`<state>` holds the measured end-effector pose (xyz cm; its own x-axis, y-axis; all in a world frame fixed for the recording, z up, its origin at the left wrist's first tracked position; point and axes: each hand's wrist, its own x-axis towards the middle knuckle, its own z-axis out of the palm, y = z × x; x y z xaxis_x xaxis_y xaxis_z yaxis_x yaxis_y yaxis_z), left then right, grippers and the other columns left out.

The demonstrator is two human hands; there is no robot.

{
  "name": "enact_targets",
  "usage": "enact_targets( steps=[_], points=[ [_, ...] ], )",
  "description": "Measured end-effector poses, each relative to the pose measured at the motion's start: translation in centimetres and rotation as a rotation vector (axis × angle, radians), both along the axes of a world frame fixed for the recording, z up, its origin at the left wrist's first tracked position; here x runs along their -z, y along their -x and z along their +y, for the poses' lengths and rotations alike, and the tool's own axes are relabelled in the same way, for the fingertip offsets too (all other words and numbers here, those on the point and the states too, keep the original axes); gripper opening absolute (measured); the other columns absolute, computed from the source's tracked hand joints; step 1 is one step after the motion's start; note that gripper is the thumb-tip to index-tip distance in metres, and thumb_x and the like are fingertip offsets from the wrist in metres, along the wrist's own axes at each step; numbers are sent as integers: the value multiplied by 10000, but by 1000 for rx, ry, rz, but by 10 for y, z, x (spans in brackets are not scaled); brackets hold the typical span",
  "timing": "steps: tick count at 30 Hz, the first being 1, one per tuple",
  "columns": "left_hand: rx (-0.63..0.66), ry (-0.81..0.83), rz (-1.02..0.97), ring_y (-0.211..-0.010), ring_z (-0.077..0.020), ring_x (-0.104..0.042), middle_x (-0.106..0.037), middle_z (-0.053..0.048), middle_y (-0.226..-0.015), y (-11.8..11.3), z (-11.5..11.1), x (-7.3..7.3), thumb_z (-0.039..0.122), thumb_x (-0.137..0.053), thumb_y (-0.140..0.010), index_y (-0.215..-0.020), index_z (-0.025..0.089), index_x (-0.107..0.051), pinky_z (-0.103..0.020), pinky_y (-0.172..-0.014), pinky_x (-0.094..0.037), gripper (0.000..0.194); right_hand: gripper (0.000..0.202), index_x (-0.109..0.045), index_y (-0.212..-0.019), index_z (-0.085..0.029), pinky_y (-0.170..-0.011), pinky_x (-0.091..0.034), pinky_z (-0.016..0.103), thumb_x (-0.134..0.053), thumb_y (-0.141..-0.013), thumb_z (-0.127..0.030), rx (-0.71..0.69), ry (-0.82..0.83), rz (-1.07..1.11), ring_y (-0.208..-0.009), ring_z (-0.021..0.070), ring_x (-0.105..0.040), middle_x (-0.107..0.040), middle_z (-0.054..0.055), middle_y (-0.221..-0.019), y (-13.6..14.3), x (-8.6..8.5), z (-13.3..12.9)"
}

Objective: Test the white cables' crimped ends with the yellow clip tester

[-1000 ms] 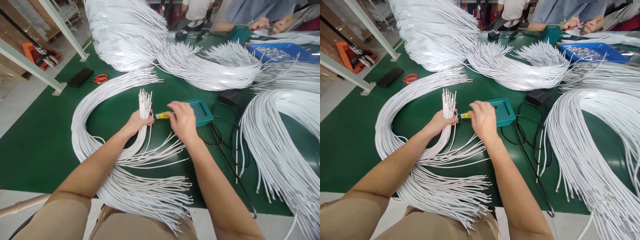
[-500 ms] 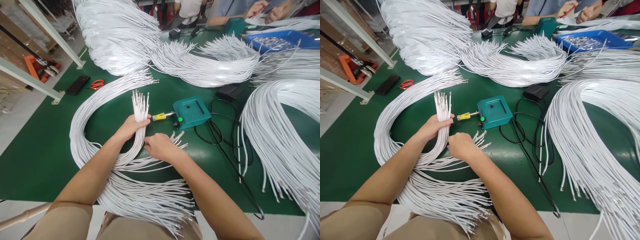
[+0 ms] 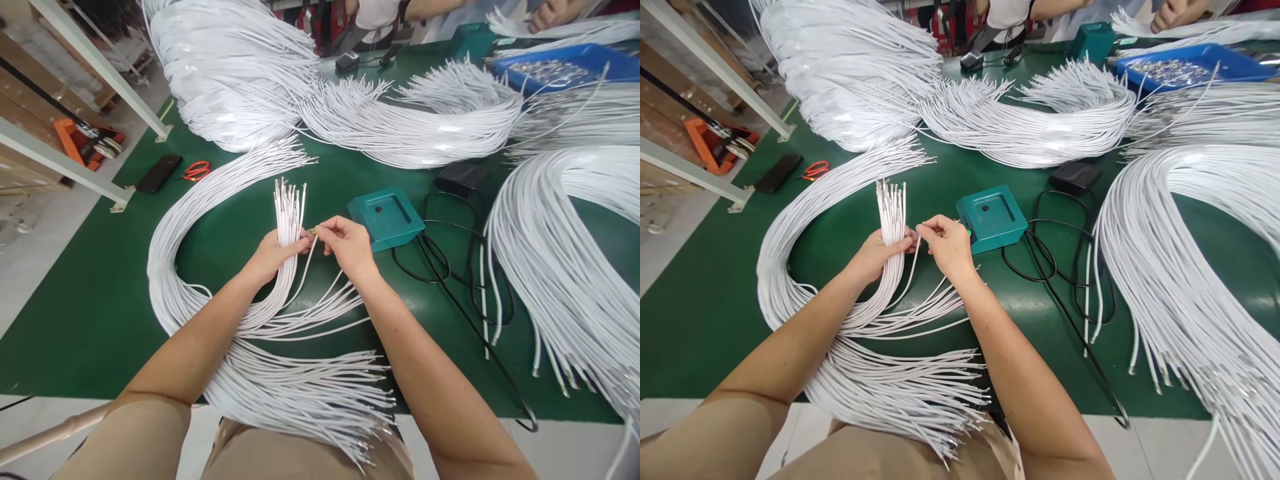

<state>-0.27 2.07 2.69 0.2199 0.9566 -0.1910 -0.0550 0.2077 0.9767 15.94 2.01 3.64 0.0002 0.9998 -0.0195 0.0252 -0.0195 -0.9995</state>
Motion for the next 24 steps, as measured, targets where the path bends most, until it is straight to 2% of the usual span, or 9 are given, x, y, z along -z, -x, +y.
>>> enact_targets(
  steps=[4,7,10,13,17,21,24],
  points=[
    [-20,-8,-42,-682,-124,-624,-643,-1,-739,-3,0,1,265,-823,-576,-800,136,-593,-240,-633,-478,346,136,-645,-678,-165,-478,-378,223,-636,-701,-298,-57,34,78,-478,72,-454,-575,-35,-574,3,-4,-3],
    [-40,-21,-48,-645,-114,-612,-613,15,-710,-4,-1,2,264,-822,-575,-793,143,-556,-215,-559,-436,365,143,-651,-686,-158,-490,-358,224,-654,-688,-301,-91,93,227,-493,69,-443,-572,-30,-578,7,-4,-5],
    [-43,-45,-34,-654,-119,-617,-621,7,-740,-3,-3,1,276,-806,-603,-827,148,-541,-215,-548,-426,369,175,-605,-627,-162,-475,-323,224,-683,-668,-313,-110,236,431,-477,66,-400,-490,-48,-508,10,-2,-6],
    [-23,-84,20,-676,-137,-631,-640,-10,-782,-2,-4,-1,302,-784,-634,-856,156,-525,-226,-548,-432,372,265,-535,-556,-172,-467,-317,226,-710,-655,-345,-122,334,534,-467,66,-384,-420,-61,-483,10,0,-5],
    [24,-117,133,-651,-144,-629,-649,-25,-797,-5,-7,-3,332,-756,-666,-865,156,-519,-240,-544,-446,356,358,-618,-664,-166,-473,-343,236,-670,-698,-519,-121,347,530,-436,65,-368,-394,-72,-487,7,-2,-2],
    [37,-137,205,-574,-100,-557,-609,8,-735,-6,-9,-2,323,-774,-644,-835,156,-526,-249,-568,-467,355,355,-590,-586,-154,-492,-358,233,-728,-663,-472,-165,364,507,-444,59,-372,-378,-75,-482,5,-2,-2],
    [42,-135,166,-594,-101,-561,-608,9,-756,-4,-8,0,319,-783,-634,-839,159,-517,-260,-601,-485,372,342,-613,-626,-145,-505,-356,228,-730,-684,-461,-229,366,571,-454,51,-354,-395,-74,-506,3,1,-3]
  ],
)
